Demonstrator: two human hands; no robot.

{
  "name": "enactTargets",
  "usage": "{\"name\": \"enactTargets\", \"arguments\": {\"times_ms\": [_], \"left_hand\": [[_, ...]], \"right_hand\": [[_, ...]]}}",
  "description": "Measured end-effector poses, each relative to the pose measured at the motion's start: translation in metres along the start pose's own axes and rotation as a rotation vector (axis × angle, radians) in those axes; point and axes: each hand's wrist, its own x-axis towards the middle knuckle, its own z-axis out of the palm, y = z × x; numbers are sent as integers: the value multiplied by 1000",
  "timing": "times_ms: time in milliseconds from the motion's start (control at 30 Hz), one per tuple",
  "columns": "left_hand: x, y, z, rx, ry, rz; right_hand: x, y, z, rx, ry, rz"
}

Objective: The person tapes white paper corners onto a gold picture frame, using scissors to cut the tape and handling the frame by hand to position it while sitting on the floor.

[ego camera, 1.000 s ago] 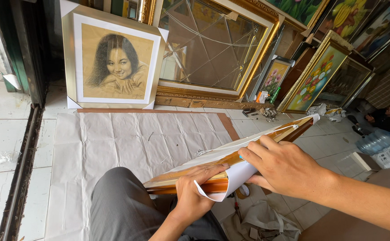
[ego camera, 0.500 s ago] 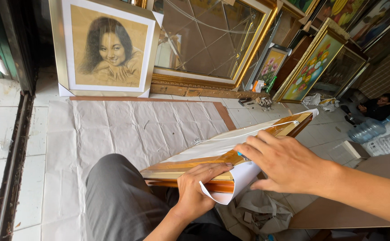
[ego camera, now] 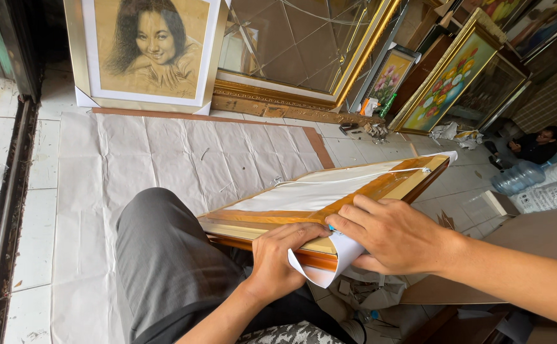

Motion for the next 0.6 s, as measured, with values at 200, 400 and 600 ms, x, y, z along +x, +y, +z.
{"name": "enactTargets", "arguments": {"times_ms": [200,400,600], "left_hand": [[0,-3,0,-11,-37,-10],[1,-5,2,5,-35,-5],[31,-22,-10,-185,39,-73]], "right_hand": [[-2,7,7,25,21,-42],[3,10,1,39,-22,-29],[42,45,-25,405,-71,185]]}}
